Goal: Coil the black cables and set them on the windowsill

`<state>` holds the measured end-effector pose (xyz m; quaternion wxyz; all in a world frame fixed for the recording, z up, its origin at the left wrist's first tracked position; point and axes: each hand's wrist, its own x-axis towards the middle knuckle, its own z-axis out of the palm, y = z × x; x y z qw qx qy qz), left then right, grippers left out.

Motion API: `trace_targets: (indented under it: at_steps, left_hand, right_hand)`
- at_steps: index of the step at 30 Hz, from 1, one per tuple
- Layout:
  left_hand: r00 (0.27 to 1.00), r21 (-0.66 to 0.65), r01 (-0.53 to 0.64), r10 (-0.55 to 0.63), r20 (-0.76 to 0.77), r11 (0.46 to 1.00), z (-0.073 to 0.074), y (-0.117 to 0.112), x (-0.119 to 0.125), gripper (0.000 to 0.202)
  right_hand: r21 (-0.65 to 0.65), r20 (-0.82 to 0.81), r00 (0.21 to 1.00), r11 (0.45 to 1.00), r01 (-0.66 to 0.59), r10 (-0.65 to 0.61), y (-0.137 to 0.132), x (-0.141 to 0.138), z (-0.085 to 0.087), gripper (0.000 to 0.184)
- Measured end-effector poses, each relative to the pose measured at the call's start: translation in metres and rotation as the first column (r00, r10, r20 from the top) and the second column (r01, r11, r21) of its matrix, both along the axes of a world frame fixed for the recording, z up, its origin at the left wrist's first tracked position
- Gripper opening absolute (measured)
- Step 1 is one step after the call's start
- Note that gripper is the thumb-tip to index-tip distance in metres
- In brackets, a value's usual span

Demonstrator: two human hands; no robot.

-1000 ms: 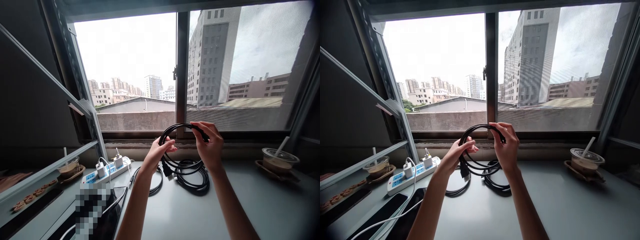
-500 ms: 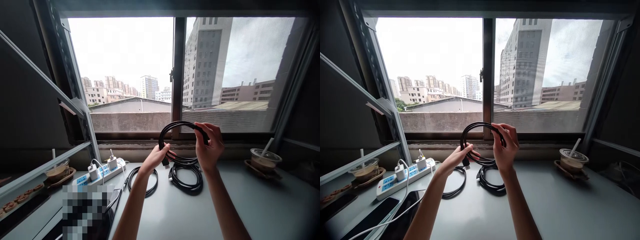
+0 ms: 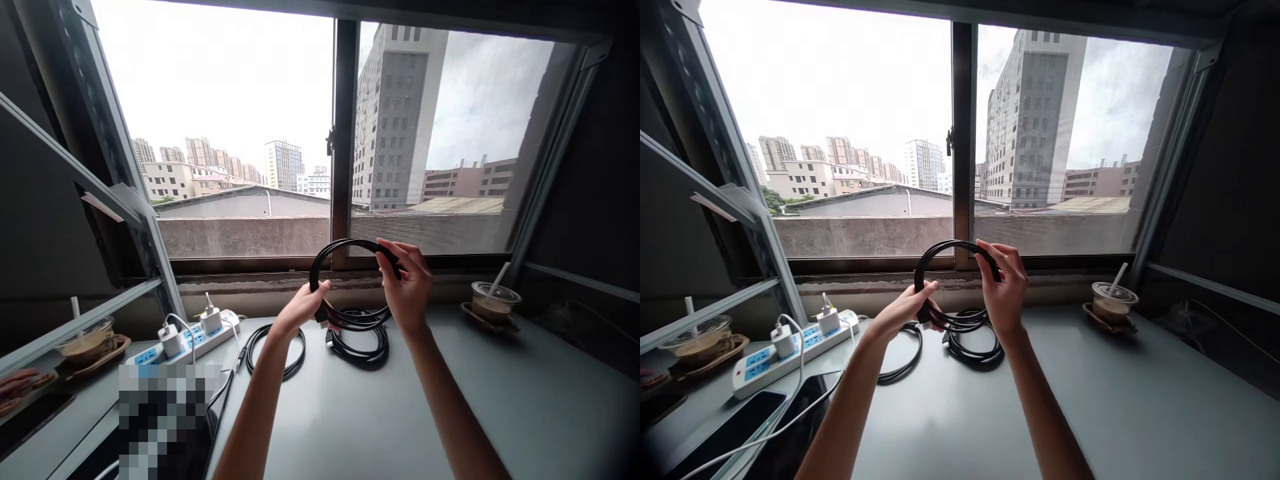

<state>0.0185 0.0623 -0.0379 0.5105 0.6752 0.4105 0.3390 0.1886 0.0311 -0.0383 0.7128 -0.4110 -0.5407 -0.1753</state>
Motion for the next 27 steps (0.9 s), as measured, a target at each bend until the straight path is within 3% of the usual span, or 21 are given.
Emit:
trace_targets:
  at_steps: [5, 13, 16, 22, 27]
  left_hand:
    - [0.998, -0.112, 0.022, -0.028, -0.054, 0.994, -0.016, 0.016, 0.006, 0.021]
    - [0.986, -0.261, 0.095, -0.128, -0.110, 0.960, -0.072, 0.045, 0.039, 0.003]
    - [0.987, -0.269, 0.083, -0.116, -0.112, 0.960, -0.094, 0.054, 0.048, 0.010]
    - [0.983, -0.136, -0.082, 0.058, -0.175, 0.987, -0.120, 0.066, 0.056, 0.035]
    - [0.946, 0.062, -0.139, 0.151, -0.285, 0.988, -0.119, 0.062, 0.061, 0.034]
  right_hand:
    - [-0.228, -0.008, 1.000, 0.974, 0.011, -0.013, 0.010, 0.019, -0.029, 0.034]
    - [-0.533, -0.112, 0.991, 0.837, -0.123, 0.075, 0.035, 0.066, -0.129, 0.036]
    - [-0.612, -0.119, 0.989, 0.778, -0.142, 0.087, 0.044, 0.076, -0.156, 0.034]
    - [-0.643, -0.167, 0.982, 0.746, -0.174, 0.085, 0.056, 0.092, -0.175, 0.049]
    - [-0.648, -0.178, 0.977, 0.733, -0.205, 0.116, 0.062, 0.097, -0.188, 0.053]
